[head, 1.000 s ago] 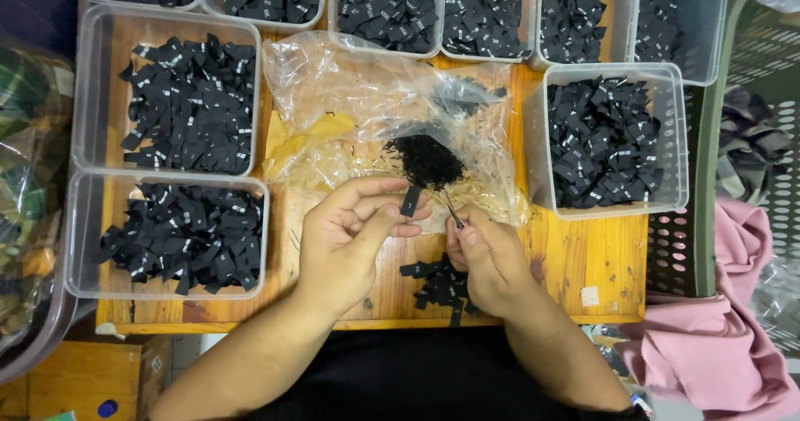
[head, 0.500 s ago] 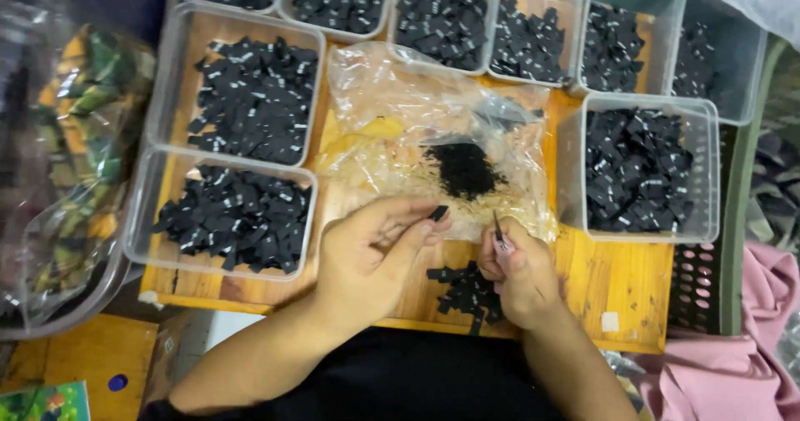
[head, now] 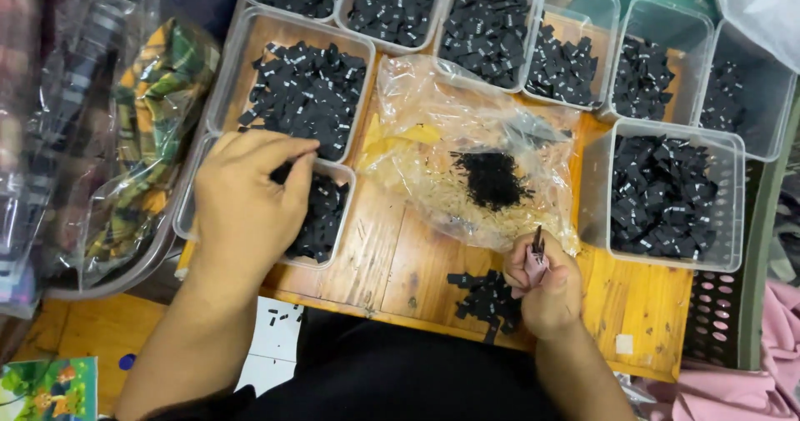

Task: Trimming excess threads from small black fabric components using hand snips and sorting them.

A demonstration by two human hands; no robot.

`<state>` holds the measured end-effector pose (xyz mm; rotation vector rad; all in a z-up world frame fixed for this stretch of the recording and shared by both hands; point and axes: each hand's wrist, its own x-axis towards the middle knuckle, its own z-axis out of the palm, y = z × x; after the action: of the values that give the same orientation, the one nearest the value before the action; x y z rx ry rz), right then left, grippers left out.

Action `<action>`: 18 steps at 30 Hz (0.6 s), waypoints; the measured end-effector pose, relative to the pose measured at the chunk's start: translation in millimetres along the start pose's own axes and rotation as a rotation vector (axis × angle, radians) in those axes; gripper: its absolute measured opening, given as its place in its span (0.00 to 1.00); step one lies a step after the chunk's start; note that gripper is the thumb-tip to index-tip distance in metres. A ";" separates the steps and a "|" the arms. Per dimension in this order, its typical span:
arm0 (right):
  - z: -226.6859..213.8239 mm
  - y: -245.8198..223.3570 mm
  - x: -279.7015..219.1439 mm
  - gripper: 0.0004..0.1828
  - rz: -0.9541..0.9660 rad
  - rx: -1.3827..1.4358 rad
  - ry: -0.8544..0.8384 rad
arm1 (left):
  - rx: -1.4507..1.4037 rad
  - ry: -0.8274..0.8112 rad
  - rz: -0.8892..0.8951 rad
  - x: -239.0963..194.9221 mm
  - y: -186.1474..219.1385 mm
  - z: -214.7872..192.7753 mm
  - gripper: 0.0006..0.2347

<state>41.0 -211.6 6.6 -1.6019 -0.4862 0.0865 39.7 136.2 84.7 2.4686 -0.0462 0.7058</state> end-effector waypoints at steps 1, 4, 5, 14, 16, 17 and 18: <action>1.1 -1.2 0.9 0.36 -0.002 -0.002 -0.006 | 0.000 0.005 -0.004 0.0 -3.1 2.3 0.04; 2.7 -2.5 1.4 0.35 -0.009 0.030 0.010 | 0.065 -0.014 -0.015 -0.1 -12.1 7.5 0.05; 2.4 -1.6 -0.2 0.36 0.018 0.034 0.021 | 0.077 -0.043 -0.051 0.3 -15.4 8.7 0.07; 1.4 -1.2 3.4 0.33 0.005 0.028 0.047 | -0.180 0.071 0.160 -0.5 51.4 -10.3 0.04; 4.7 -3.7 -1.1 0.33 0.125 0.091 0.144 | -0.299 0.008 0.234 -9.2 70.5 -1.4 0.04; 5.2 -5.0 0.3 0.34 0.115 0.105 0.143 | -0.397 -0.093 0.272 -17.3 75.4 8.7 0.04; 6.1 -6.3 1.8 0.35 0.105 0.120 0.142 | -0.495 -0.193 0.308 -26.0 80.3 17.4 0.04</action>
<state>38.9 -205.1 12.5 -1.5036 -0.2818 0.0796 11.1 56.5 100.7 2.0556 -0.6108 0.4998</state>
